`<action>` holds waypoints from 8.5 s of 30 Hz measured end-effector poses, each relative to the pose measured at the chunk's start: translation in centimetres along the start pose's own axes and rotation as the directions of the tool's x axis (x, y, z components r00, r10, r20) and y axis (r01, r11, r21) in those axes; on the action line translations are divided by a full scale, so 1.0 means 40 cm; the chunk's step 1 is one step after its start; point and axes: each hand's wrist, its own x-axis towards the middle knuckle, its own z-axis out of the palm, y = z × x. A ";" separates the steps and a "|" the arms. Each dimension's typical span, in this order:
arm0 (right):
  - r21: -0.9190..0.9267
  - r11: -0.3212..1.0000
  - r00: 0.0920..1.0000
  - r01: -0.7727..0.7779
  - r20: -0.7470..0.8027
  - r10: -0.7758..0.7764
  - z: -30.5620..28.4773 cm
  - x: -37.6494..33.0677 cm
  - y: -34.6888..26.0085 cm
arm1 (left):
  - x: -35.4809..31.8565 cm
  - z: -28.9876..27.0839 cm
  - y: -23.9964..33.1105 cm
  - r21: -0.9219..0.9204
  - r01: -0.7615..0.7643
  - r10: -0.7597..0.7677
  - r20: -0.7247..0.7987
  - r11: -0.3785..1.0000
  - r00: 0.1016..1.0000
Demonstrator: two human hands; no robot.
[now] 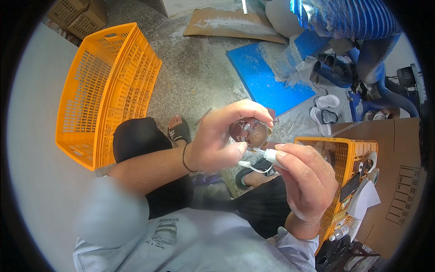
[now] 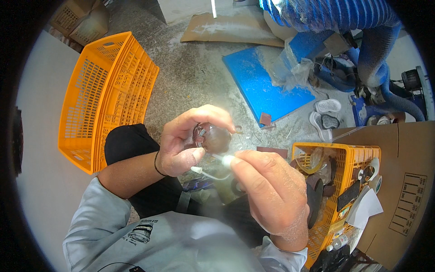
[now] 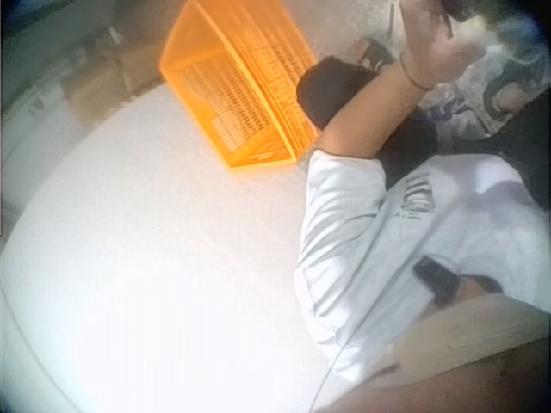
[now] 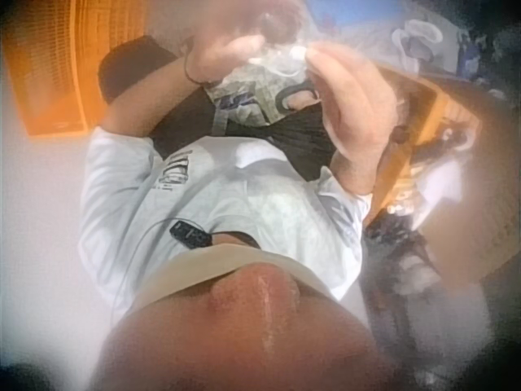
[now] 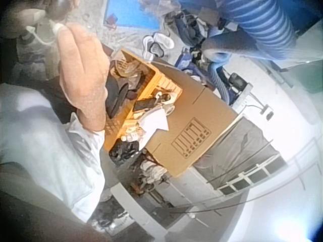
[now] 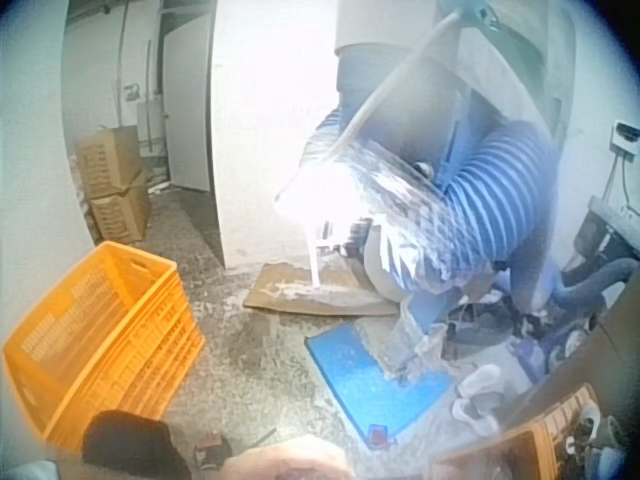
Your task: The person applies glue from a small white bottle to the surface of a round, brown object held in the left hand. The person rotates the object to cover different areas with the glue.
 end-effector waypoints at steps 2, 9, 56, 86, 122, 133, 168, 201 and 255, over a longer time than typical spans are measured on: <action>-0.004 1.000 1.000 0.004 -0.004 -0.004 0.002 -0.003 0.002 | 0.001 0.002 -0.004 -0.006 -0.005 0.005 0.000 1.000 1.000; -0.015 1.000 1.000 0.014 0.004 -0.014 -0.001 -0.006 0.006 | 0.001 0.008 -0.006 -0.008 0.005 -0.005 -0.004 1.000 1.000; 0.000 1.000 1.000 -0.012 -0.021 0.012 -0.004 0.003 0.003 | -0.001 0.006 -0.007 -0.057 -0.007 0.008 0.011 0.998 1.000; 0.036 0.999 1.000 -0.007 0.004 0.007 -0.013 -0.004 0.013 | 0.005 0.021 -0.009 -0.124 -0.052 0.046 -0.051 0.991 0.998; 0.995 -0.094 0.709 0.030 0.045 0.703 0.193 0.105 0.018 | 0.138 0.116 0.053 -0.301 -0.160 -0.049 -0.583 0.940 0.811; 0.996 -0.086 0.700 0.029 0.041 0.713 0.198 0.099 0.028 | 0.132 0.118 0.036 -0.072 -0.172 0.088 -0.637 0.982 0.766; 0.991 -0.059 0.738 -0.122 0.130 0.662 0.149 0.100 0.019 | 0.124 0.114 0.038 0.007 -0.269 0.223 -0.579 0.963 0.784; 0.994 -0.019 0.794 -0.106 0.096 0.600 0.177 0.085 0.047 | 0.120 0.065 0.019 0.047 -0.459 0.439 -0.388 0.887 0.810; 0.993 -0.056 0.743 -0.107 0.117 0.659 0.179 0.076 0.064 | 0.133 0.071 -0.015 0.039 -0.372 0.357 -0.389 0.928 0.849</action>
